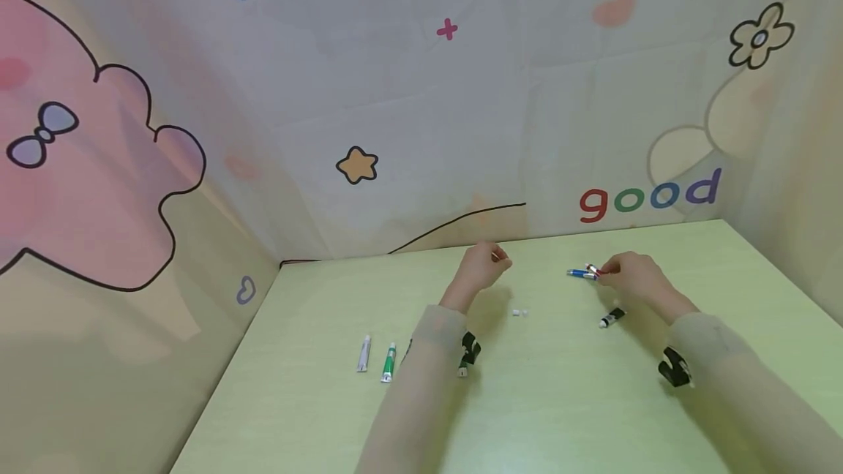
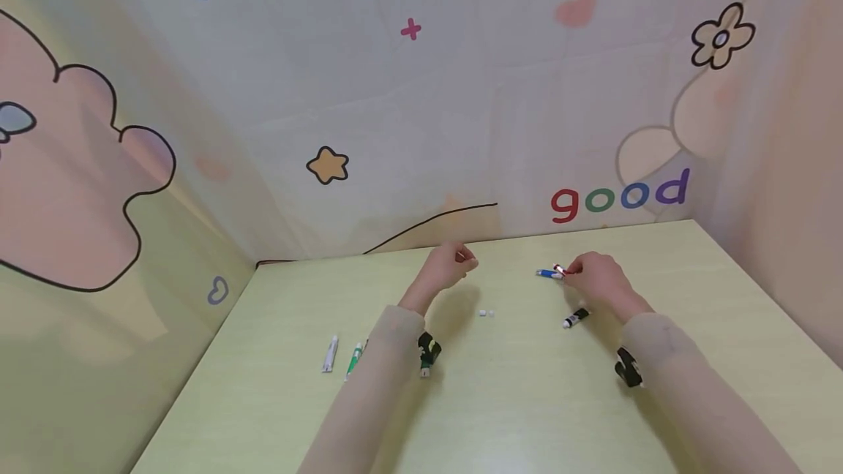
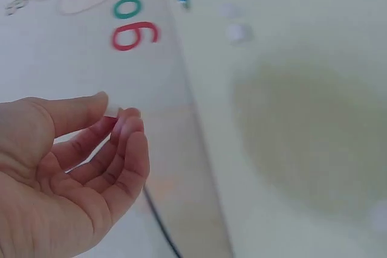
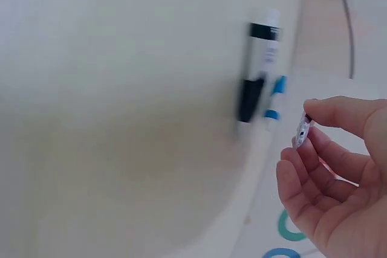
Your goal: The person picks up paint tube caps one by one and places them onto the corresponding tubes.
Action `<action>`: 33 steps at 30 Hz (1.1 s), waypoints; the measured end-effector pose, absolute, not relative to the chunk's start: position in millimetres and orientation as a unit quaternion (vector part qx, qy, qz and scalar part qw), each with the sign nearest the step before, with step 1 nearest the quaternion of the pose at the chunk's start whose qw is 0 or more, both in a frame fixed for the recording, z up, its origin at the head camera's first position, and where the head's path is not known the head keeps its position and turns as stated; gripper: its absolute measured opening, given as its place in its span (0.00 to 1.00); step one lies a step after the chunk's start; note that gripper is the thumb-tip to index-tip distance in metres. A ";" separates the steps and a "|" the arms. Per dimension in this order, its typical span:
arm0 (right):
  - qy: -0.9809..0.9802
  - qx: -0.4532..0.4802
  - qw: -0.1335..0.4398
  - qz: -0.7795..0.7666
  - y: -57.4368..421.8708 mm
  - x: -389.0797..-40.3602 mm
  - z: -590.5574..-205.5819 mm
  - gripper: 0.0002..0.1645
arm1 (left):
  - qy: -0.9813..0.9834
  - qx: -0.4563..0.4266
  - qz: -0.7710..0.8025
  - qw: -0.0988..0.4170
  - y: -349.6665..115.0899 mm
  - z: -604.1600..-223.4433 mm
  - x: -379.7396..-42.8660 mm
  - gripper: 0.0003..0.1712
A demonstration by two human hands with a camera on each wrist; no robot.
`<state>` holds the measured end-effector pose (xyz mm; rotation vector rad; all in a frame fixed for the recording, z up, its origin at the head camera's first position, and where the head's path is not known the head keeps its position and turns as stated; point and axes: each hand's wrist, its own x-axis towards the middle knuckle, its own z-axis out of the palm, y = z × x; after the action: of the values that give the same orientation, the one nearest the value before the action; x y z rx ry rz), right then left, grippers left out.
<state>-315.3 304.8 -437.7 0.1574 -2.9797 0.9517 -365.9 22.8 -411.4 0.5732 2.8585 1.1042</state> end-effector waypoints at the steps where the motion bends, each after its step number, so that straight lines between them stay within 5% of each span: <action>1: -0.951 0.054 0.015 0.304 305.6 -315.3 -433.9 0.18 | 0.909 0.185 0.373 0.014 22.4 -406.8 -365.8 0.08; 13: -0.938 0.068 0.102 0.325 297.0 -310.6 -364.9 0.25 | 0.832 0.269 0.485 0.003 11.9 -345.8 -348.2 0.08; 22: -0.914 0.109 0.170 0.351 271.8 -282.1 -325.1 0.19 | 0.812 0.325 0.481 -0.062 -6.5 -317.1 -318.4 0.12; 33: -0.876 0.201 0.225 0.377 234.6 -224.0 -305.2 0.09 | 0.748 0.380 0.539 -0.075 -28.3 -305.9 -274.4 0.10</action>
<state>-224.0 234.6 -305.2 0.5547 -2.4150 1.0409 -274.4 -28.3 -305.9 1.2543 2.4686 1.7805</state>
